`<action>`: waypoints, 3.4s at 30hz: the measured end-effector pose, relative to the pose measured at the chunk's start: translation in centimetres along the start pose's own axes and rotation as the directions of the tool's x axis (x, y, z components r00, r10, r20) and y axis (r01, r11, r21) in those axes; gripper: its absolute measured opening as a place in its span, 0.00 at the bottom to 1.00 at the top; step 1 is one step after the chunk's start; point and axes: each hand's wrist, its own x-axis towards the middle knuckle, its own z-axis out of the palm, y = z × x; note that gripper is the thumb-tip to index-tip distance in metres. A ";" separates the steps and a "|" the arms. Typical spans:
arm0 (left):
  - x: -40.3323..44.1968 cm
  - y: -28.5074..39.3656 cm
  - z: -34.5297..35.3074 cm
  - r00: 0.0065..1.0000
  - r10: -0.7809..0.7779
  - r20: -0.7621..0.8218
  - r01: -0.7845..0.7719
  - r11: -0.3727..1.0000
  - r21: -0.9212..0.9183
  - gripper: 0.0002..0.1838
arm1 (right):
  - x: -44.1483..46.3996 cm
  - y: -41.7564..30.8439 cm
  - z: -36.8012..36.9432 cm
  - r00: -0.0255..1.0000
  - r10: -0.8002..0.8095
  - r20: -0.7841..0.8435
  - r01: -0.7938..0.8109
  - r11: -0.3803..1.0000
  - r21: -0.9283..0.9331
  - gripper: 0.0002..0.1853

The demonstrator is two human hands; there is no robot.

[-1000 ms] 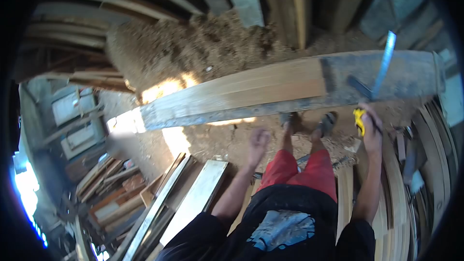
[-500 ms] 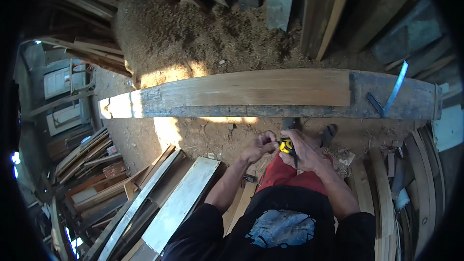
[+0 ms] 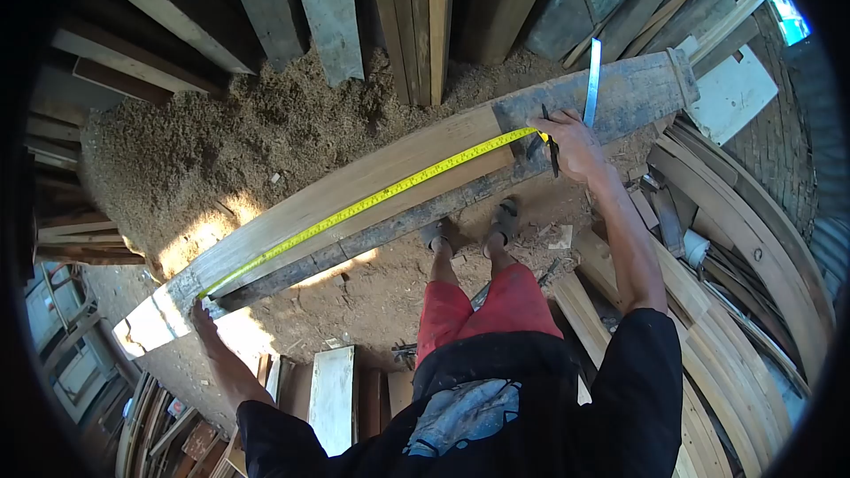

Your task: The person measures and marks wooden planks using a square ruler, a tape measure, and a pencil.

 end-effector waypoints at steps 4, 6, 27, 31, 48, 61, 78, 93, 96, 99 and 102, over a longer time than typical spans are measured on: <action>-3.1 0.6 4.4 0.915 0.364 0.173 -0.349 0.930 -0.112 0.08 | 0.2 0.5 0.8 0.994 0.092 0.064 -0.091 0.996 -0.013 0.32; -5.6 2.0 5.6 0.897 0.389 0.210 -0.357 0.917 -0.178 0.10 | 0.1 0.0 0.9 0.993 0.096 0.075 -0.094 0.995 -0.026 0.32; -2.4 1.2 8.2 0.952 0.304 -0.043 -0.307 0.944 -0.123 0.14 | 1.8 -1.7 2.6 0.995 0.095 0.019 -0.095 0.995 0.015 0.27; -2.7 3.0 9.3 0.947 0.316 -0.058 -0.320 0.945 -0.064 0.12 | 2.6 -0.4 4.0 0.998 0.055 -0.011 -0.055 0.998 -0.003 0.27; -32.4 10.5 24.6 0.960 0.234 -0.152 -0.025 0.616 0.788 0.43 | 2.0 0.1 0.2 0.958 -0.007 0.288 -0.089 0.943 0.321 0.30; -45.2 9.1 37.9 0.946 0.150 -0.288 0.078 0.757 0.649 0.48 | -1.0 14.2 -1.9 0.918 0.386 -0.093 -0.345 0.890 0.297 0.28; -43.8 8.4 38.9 0.931 0.116 -0.345 0.121 0.796 0.593 0.49 | -2.0 20.5 2.8 0.815 0.458 -0.355 -0.506 0.861 -0.052 0.35; -44.7 9.5 38.8 0.942 0.094 -0.323 0.148 0.746 0.649 0.47 | 3.1 -5.4 7.8 0.929 0.316 -0.195 -0.073 0.670 0.739 0.09; -45.0 9.9 38.8 0.944 0.085 -0.320 0.152 0.748 0.646 0.47 | 3.2 -6.5 9.0 0.936 0.298 -0.188 -0.071 0.682 0.728 0.07; -44.9 10.0 38.7 0.948 0.061 -0.313 0.174 0.723 0.669 0.46 | 3.1 -6.8 9.4 0.947 0.209 -0.244 -0.019 0.794 0.607 0.07; -45.2 10.3 38.5 0.952 0.056 -0.303 0.171 0.722 0.670 0.46 | 3.2 -6.8 9.9 0.946 0.193 -0.260 -0.010 0.820 0.572 0.07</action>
